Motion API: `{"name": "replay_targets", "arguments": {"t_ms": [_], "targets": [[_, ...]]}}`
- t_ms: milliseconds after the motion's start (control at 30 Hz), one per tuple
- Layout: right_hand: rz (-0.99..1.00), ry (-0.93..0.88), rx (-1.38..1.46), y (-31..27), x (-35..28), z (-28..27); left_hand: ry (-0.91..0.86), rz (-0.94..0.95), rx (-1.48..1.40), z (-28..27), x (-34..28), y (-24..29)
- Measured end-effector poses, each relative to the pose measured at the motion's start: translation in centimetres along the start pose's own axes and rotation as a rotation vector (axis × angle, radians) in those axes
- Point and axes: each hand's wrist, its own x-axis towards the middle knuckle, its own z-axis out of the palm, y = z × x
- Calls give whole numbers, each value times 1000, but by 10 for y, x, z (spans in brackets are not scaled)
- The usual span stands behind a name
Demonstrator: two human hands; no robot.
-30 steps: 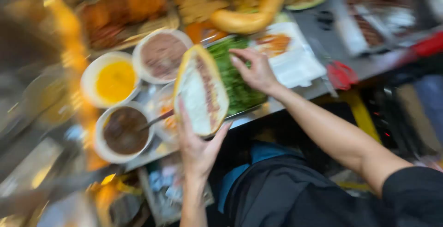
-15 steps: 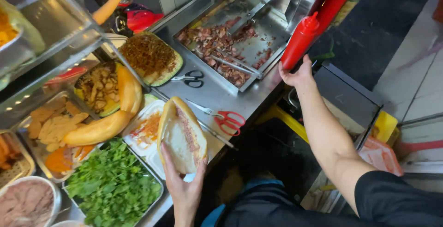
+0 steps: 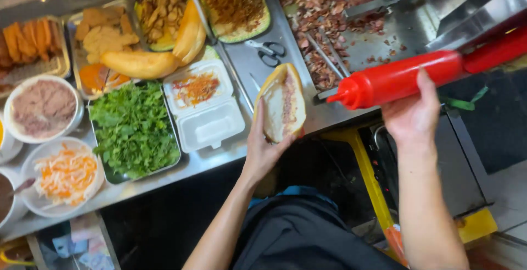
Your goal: Preparing and assembling a banh mi sandwich with various fillings and heating it.
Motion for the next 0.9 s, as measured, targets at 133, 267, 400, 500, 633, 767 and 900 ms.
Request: {"name": "replay_targets", "arguments": {"t_ms": [133, 267, 400, 500, 633, 767, 900], "targets": [[-641, -416, -575, 3, -68, 59, 73, 12, -6, 2, -3, -6], [-654, -581, -890, 52, -92, 67, 115, 76, 29, 1, -11, -16], [-607, -396, -1225, 66, -106, 54, 155, 111, 38, -7, -12, -21], [-695, -441, -1401, 64, -116, 59, 125, 72, 15, -13, -17, -25], [-817, -414, -1288, 65, -102, 83, 147, 134, -12, -21, -22, -21], [-837, -401, -1306, 63, -121, 99, 127, 116, -34, -22, -24, -28], [-717, -326, -1385, 52, -136, 80, 140, 93, -17, -24, -20, -32]]}}
